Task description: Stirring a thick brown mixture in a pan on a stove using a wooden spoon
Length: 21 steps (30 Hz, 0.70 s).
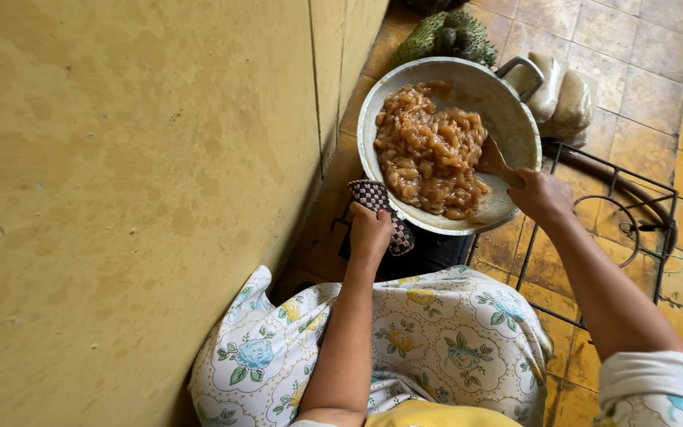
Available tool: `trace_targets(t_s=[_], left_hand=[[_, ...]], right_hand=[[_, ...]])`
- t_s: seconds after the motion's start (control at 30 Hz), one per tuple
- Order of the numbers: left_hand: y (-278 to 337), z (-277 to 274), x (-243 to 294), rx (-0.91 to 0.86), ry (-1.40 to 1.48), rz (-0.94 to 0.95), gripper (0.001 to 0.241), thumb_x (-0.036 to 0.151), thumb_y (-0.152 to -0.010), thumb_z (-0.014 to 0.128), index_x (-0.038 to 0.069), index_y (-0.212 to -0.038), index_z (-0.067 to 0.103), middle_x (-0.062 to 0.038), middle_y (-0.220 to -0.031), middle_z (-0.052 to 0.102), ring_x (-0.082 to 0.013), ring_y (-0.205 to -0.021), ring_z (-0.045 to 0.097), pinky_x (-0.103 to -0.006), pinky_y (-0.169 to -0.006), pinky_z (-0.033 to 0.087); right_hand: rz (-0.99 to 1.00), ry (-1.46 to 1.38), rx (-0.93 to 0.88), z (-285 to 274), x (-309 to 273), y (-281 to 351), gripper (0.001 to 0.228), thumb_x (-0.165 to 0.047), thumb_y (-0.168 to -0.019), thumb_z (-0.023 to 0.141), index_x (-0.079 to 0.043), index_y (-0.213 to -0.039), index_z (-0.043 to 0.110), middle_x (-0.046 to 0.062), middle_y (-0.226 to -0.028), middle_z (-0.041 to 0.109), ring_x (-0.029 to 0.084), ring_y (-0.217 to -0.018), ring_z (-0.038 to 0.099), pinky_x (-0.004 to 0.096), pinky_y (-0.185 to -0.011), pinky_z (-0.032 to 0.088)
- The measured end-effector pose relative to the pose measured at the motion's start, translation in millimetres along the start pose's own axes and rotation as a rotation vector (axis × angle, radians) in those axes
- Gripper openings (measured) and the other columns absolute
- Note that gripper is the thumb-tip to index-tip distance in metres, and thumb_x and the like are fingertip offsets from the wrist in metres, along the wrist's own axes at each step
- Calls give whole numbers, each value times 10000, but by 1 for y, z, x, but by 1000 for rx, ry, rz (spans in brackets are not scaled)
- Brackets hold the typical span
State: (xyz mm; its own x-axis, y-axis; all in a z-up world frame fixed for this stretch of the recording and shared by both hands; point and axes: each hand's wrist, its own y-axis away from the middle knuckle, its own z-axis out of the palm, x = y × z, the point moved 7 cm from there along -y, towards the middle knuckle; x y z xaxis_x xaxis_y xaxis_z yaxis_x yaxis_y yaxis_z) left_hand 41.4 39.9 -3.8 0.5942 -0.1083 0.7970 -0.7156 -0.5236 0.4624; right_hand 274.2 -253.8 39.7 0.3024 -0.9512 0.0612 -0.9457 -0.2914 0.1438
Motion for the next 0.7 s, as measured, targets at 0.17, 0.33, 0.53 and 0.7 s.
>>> trace_targets(t_s=[0.17, 0.33, 0.53, 0.7], left_hand=[[-6, 3, -6, 6, -6, 11, 504, 322, -943, 450, -4, -1303, 314, -284, -1176, 656, -465, -1128, 664, -572, -934, 531], [-9, 7, -10, 0, -6, 34, 523, 324, -939, 449, -19, -1309, 313, -299, -1184, 654, -477, -1137, 657, -586, -935, 525], [-15, 11, -17, -3, 33, 59, 502, 321, -937, 452, -6, -1293, 317, -290, -1170, 653, -475, -1132, 655, -580, -928, 523], [-4, 4, -9, -29, 32, 63, 559, 347, -946, 439, -34, -1332, 305, -325, -1247, 629, -485, -1190, 625, -582, -979, 501]], right_hand=[[-252, 245, 478, -5, -32, -20, 264, -360, -860, 652, -227, -1088, 664, 19, -852, 656, 247, -734, 693, 393, -651, 529], [-470, 472, 865, -71, -64, 37, 267, -288, -872, 635, -239, -1134, 666, -17, -821, 601, 176, -697, 637, 318, -632, 439], [-524, 541, 892, -133, -70, 112, 307, -236, -818, 649, -289, -1119, 682, -25, -821, 567, 169, -727, 625, 305, -648, 440], [-481, 360, 677, -107, -61, 117, 354, -173, -894, 597, -232, -1235, 668, 34, -847, 617, 227, -738, 687, 342, -630, 507]])
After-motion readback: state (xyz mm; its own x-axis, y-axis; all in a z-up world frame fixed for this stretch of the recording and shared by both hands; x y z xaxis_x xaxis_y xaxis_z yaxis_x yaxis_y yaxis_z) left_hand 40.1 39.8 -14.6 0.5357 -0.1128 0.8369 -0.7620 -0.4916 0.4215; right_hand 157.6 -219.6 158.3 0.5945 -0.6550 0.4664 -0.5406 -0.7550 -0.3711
